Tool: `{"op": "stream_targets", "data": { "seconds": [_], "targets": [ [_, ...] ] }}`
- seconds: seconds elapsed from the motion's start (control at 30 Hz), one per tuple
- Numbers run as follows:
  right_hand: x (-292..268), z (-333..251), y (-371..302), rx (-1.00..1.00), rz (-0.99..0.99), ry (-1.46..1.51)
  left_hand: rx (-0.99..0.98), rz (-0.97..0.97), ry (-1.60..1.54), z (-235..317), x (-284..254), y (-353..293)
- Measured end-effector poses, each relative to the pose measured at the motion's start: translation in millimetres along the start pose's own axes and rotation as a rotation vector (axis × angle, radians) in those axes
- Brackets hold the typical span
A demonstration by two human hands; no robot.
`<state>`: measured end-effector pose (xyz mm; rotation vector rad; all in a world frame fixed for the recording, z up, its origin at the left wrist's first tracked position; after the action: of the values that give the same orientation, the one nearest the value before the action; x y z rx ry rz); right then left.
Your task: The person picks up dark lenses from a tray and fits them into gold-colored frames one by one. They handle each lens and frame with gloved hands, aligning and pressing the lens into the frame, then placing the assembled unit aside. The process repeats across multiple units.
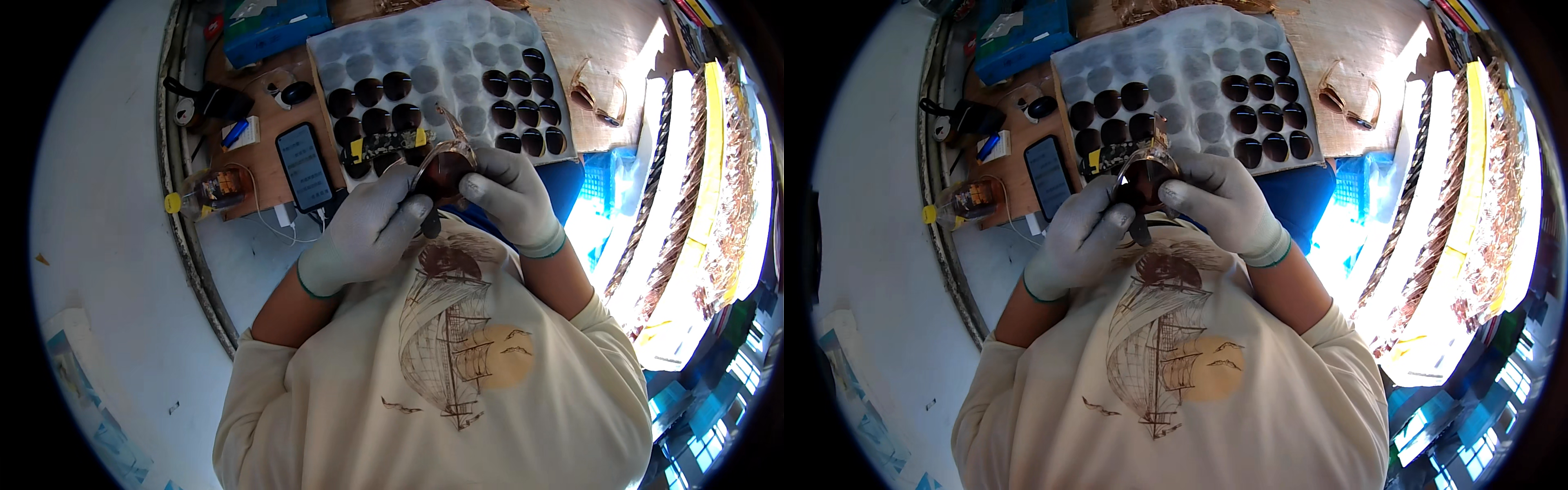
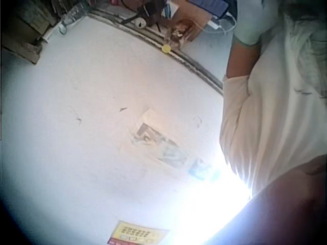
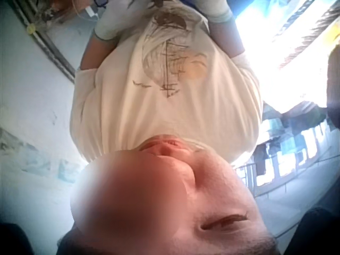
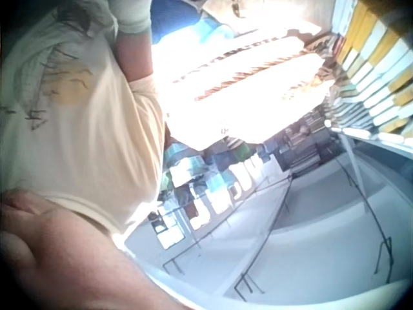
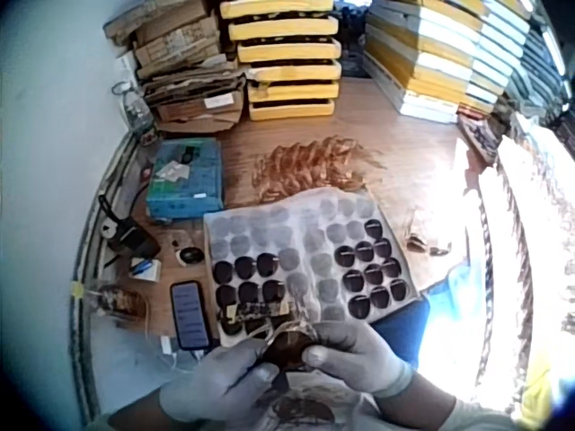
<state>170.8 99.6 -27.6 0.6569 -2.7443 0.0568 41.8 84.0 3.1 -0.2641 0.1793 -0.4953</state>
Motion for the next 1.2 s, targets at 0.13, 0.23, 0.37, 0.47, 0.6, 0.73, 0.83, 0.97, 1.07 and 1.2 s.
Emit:
{"op": "stream_targets", "data": {
  "seconds": [0.13,0.23,0.37,0.47,0.6,0.73,0.83,0.97,1.07,1.2],
  "targets": [
    [-4,8,-6,0.024,-0.017,-0.029,-0.014,0.004,0.017,7,-2,-6],
    [-1,-6,-3,0.010,0.014,-0.114,-0.032,0.091,0.065,8,-1,-8],
    [-11,3,-4,0.051,0.010,-0.199,-0.076,0.119,0.103,2,0,-9],
    [-13,10,-6,0.073,0.015,-0.138,-0.056,0.128,0.114,1,1,-8],
    [13,3,-6,0.016,0.172,0.352,0.036,0.115,0.200,3,4,-5],
    [23,15,-9,0.046,0.102,0.773,0.116,0.125,0.291,7,7,-8],
    [31,20,-10,0.053,0.118,0.873,0.103,0.117,0.261,5,5,-11],
    [26,32,-13,0.013,0.044,0.984,0.123,0.069,0.259,7,9,-13],
    [19,28,-12,0.040,0.109,0.780,0.094,0.049,0.221,6,9,-10],
    [3,17,-17,0.055,0.177,0.159,0.014,0.056,0.013,0,5,-8]
  ]
}}
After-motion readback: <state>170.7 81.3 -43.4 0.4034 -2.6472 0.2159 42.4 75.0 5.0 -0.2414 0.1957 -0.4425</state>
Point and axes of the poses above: each hand's wrist, its own y-axis towards the middle knuckle, its own x-axis out of the palm, z = x × y, the point moved 10 cm from there along y, towards the middle knuckle, and after that the axes turned 13 degrees about -x, right-handed, at the moved point
